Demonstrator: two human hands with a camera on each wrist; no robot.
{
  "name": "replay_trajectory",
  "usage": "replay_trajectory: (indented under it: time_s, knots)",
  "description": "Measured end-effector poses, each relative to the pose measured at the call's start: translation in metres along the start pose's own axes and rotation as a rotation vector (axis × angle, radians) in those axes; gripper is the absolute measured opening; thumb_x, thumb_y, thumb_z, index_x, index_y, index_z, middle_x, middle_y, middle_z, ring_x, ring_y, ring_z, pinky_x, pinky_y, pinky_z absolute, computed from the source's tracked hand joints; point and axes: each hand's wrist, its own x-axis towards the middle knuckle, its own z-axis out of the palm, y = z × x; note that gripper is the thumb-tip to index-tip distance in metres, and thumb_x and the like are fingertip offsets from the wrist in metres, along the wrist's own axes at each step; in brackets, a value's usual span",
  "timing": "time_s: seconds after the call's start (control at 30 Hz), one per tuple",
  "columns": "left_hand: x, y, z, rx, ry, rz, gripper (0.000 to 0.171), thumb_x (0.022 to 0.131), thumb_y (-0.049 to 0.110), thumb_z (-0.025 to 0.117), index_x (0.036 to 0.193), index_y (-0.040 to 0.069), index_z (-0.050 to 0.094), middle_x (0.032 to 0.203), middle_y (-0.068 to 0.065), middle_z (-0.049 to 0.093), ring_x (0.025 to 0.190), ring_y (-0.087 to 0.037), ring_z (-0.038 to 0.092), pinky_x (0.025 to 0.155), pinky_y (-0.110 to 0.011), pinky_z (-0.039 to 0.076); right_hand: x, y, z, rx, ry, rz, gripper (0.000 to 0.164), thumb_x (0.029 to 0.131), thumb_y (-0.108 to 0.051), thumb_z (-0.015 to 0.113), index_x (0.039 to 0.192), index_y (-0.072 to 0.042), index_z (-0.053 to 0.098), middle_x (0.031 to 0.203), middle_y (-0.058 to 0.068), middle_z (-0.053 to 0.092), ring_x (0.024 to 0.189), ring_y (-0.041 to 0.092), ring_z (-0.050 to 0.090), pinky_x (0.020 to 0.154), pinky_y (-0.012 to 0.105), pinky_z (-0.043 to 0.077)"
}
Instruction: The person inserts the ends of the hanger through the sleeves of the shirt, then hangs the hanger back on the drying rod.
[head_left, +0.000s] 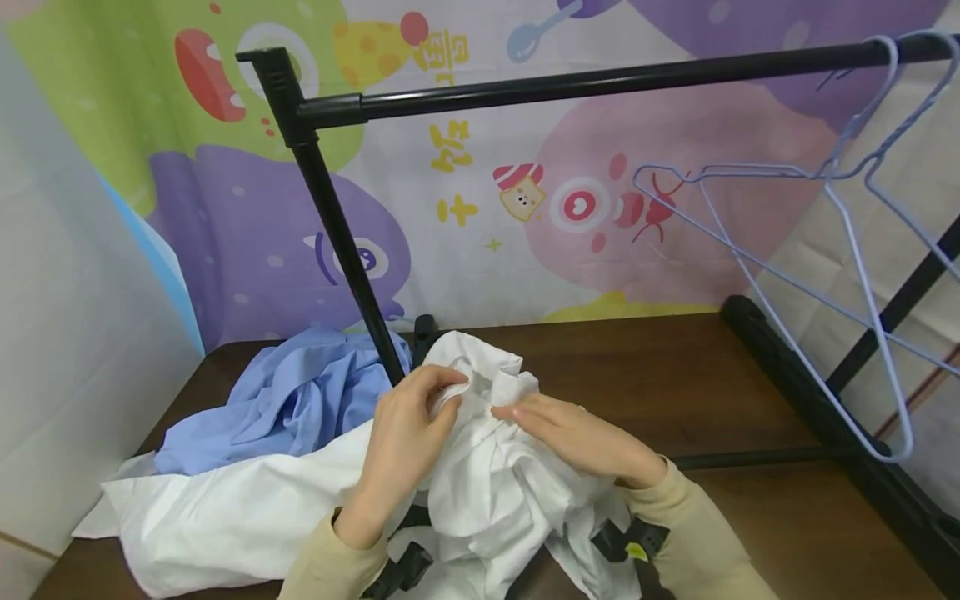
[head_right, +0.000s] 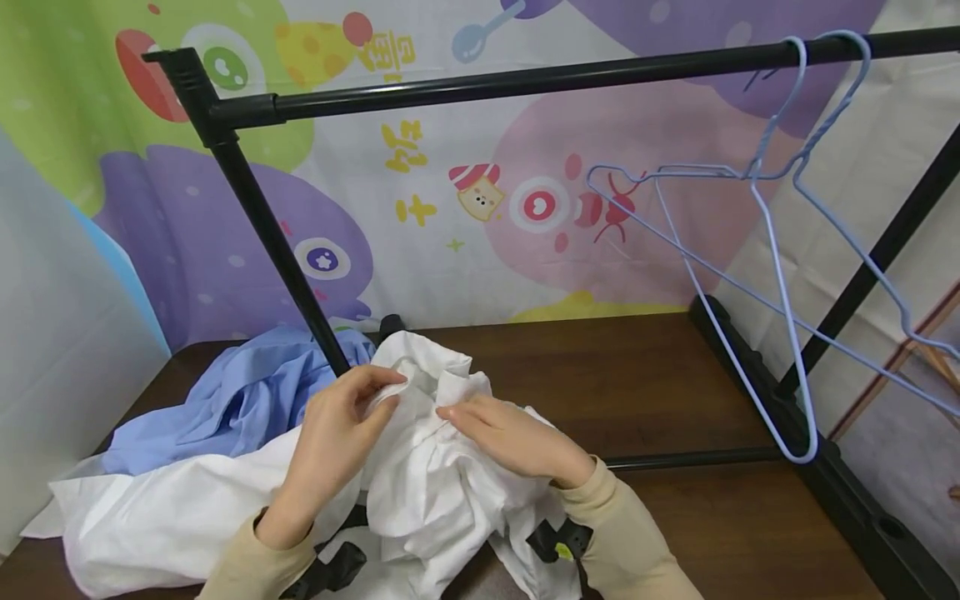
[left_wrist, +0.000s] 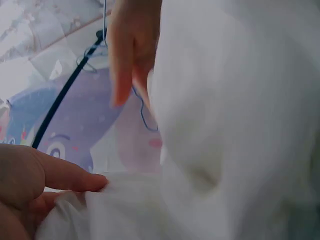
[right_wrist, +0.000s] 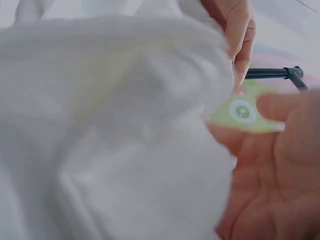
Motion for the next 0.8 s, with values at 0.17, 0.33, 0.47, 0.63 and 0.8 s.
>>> replay_trajectory:
  time_s: [0.17,0.33,0.47,0.63,0.8]
  knots:
    - [-0.006,0.01,0.004,-0.024,0.042,0.088,0.019,0.073,-0.001,0.07,0.087,0.011,0.064,0.082,0.001,0.067,0.07,-0.009,0.061,0.064,-0.025,0.049,0.001,-0.005,-0.002,0.432,-0.017,0.203,0.057,0.097,-0.047,0.026,0.127,-0.005,0.051,0.131,0.012,0.047,0.101,0.022,0.054,0.081,0.034,0.047]
    - [-0.012,0.019,0.01,-0.006,0.045,0.167,0.023,0.069,-0.005,0.07,0.076,0.012,0.056,0.07,0.004,0.064,0.062,-0.007,0.059,0.06,-0.024,0.048,-0.001,-0.011,-0.003,0.577,-0.018,0.247,0.059,0.096,-0.047,0.032,0.124,0.002,0.049,0.117,0.013,0.05,0.088,0.015,0.054,0.074,0.03,0.049]
    - [-0.018,0.024,0.018,0.012,0.012,0.276,0.025,0.065,-0.009,0.067,0.07,0.013,0.055,0.064,0.006,0.059,0.052,-0.004,0.046,0.052,-0.017,0.04,-0.002,-0.014,-0.001,0.613,0.012,0.243,0.055,0.094,-0.044,0.04,0.119,0.005,0.047,0.113,0.013,0.05,0.087,0.015,0.057,0.075,0.033,0.051]
    - [-0.023,0.027,0.027,0.028,0.004,0.371,0.026,0.064,-0.008,0.067,0.07,0.014,0.055,0.065,0.006,0.058,0.056,-0.004,0.047,0.053,-0.017,0.039,0.001,-0.01,0.003,0.609,0.03,0.193,0.041,0.094,-0.031,0.046,0.114,0.003,0.05,0.106,0.01,0.058,0.089,0.018,0.06,0.072,0.035,0.051]
    - [-0.025,0.027,0.032,0.098,-0.033,0.444,0.025,0.066,-0.005,0.068,0.075,0.015,0.056,0.068,0.006,0.058,0.062,-0.007,0.054,0.058,-0.021,0.043,0.004,-0.004,0.005,0.62,0.091,0.149,0.014,0.091,-0.014,0.048,0.092,-0.001,0.053,0.086,0.001,0.057,0.076,0.011,0.056,0.062,0.025,0.047]
